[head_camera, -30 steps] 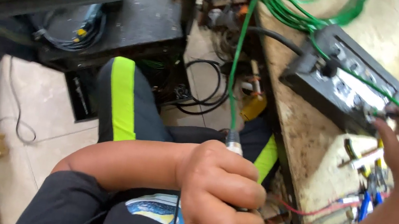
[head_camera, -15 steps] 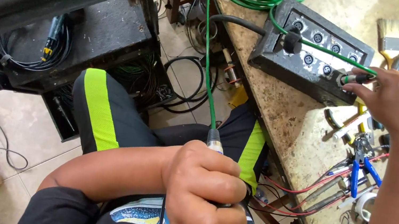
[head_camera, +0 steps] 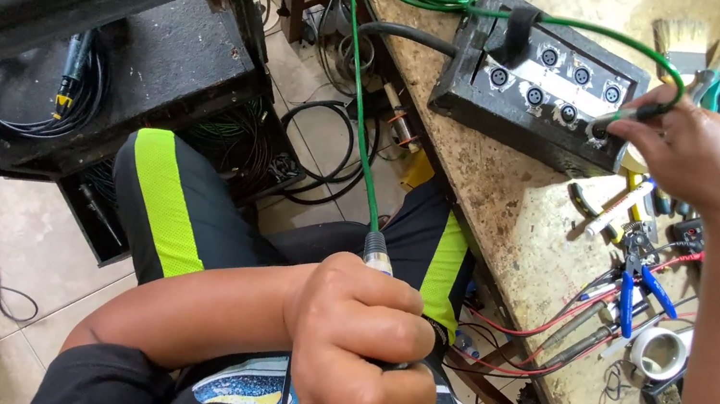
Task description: Labeling an XLR patch box, connecting audio cables, and testing microphones using a mixing console.
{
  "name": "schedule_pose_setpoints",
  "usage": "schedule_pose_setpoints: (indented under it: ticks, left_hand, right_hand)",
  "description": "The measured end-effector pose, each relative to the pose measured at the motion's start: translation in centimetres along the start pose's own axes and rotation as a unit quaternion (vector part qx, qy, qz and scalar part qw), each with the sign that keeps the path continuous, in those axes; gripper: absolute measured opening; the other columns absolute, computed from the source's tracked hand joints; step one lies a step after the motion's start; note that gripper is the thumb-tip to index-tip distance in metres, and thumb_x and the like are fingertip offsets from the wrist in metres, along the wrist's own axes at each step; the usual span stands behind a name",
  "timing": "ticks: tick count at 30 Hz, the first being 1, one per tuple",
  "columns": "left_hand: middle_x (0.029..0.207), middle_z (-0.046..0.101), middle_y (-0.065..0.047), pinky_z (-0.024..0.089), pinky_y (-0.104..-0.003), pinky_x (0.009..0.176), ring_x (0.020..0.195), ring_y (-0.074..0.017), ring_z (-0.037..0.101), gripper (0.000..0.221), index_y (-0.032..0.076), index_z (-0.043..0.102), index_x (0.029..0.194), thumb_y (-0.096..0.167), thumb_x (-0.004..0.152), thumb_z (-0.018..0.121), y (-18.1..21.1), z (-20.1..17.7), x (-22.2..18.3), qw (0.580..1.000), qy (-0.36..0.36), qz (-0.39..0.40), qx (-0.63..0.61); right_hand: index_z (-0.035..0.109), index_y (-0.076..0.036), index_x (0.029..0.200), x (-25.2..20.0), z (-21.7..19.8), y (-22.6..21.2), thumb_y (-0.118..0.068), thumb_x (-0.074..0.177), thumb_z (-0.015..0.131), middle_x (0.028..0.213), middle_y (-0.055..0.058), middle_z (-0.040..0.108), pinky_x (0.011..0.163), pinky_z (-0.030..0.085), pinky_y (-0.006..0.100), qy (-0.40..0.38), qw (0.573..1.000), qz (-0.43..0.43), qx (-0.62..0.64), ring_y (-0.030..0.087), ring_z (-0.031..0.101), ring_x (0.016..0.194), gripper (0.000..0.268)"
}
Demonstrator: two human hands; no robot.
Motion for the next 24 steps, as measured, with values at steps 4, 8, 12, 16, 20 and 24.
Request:
schedule_pose_setpoints:
  ticks: [4,8,12,16,20,24]
  left_hand:
    - [0.084,0.055,-0.001,0.040,-0.031,0.051,0.064,-0.0166,0.050,0.014,0.019,0.066,0.103,0.028,0.095,0.073,0.7,0.2,-0.6,0.999,-0.020,0.039,0.014]
    - [0.082,0.051,0.000,0.035,-0.030,0.049,0.058,-0.0161,0.044,0.025,0.012,0.057,0.081,0.028,0.090,0.073,0.0,0.0,0.3,1.000,-0.007,-0.009,-0.020]
    - [0.079,0.051,-0.001,0.038,-0.032,0.050,0.061,-0.0177,0.047,0.026,0.010,0.058,0.082,0.028,0.092,0.073,-0.2,-0.1,0.2,0.999,-0.010,-0.023,-0.020]
    - [0.081,0.052,0.000,0.034,-0.031,0.049,0.058,-0.0169,0.044,0.028,0.011,0.055,0.079,0.029,0.092,0.072,-0.4,-0.2,0.3,0.999,-0.004,-0.027,-0.024]
    - [0.082,0.052,0.000,0.033,-0.031,0.048,0.058,-0.0167,0.044,0.024,0.011,0.056,0.081,0.028,0.093,0.069,-0.4,-0.1,0.2,1.000,0.005,-0.020,-0.017]
    - [0.086,0.056,-0.002,0.039,-0.032,0.051,0.064,-0.0175,0.050,0.013,0.018,0.067,0.103,0.025,0.096,0.074,0.4,0.0,-0.6,0.999,-0.008,0.032,0.016]
  right_hand:
    - [0.064,-0.007,0.127,0.7,0.9,-0.8,-0.024,0.108,0.066,0.101,0.019,0.070,0.056,0.051,0.038,0.031,0.998,-0.047,0.020,0.023,0.049,0.055,0.026]
    - [0.067,-0.006,0.124,1.0,0.8,-2.5,-0.024,0.103,0.070,0.113,0.019,0.069,0.076,0.055,0.045,0.064,0.991,-0.118,0.021,0.029,0.062,0.082,0.028]
    - [0.068,-0.004,0.125,2.2,1.6,-1.7,-0.028,0.105,0.069,0.104,0.019,0.067,0.071,0.052,0.039,0.074,0.987,-0.139,-0.024,0.028,0.058,0.078,0.031]
    - [0.069,-0.002,0.124,2.1,1.3,-2.8,-0.028,0.101,0.070,0.125,0.025,0.068,0.104,0.046,0.057,0.081,0.980,-0.179,-0.034,0.039,0.061,0.113,0.034]
    - [0.071,-0.008,0.121,2.6,1.7,-1.5,-0.027,0.103,0.070,0.113,0.019,0.064,0.094,0.049,0.053,0.075,0.989,-0.122,-0.019,0.032,0.057,0.100,0.027]
    - [0.071,-0.011,0.123,2.4,1.5,-2.2,-0.028,0.097,0.074,0.119,0.020,0.061,0.103,0.045,0.057,0.082,0.991,-0.103,0.002,0.034,0.055,0.109,0.032]
Point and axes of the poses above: each hand's wrist, its own x-axis towards the middle knuckle, its own z-axis out of the palm, y = z × x, the point moved 10 cm from there along x, towards the middle knuckle
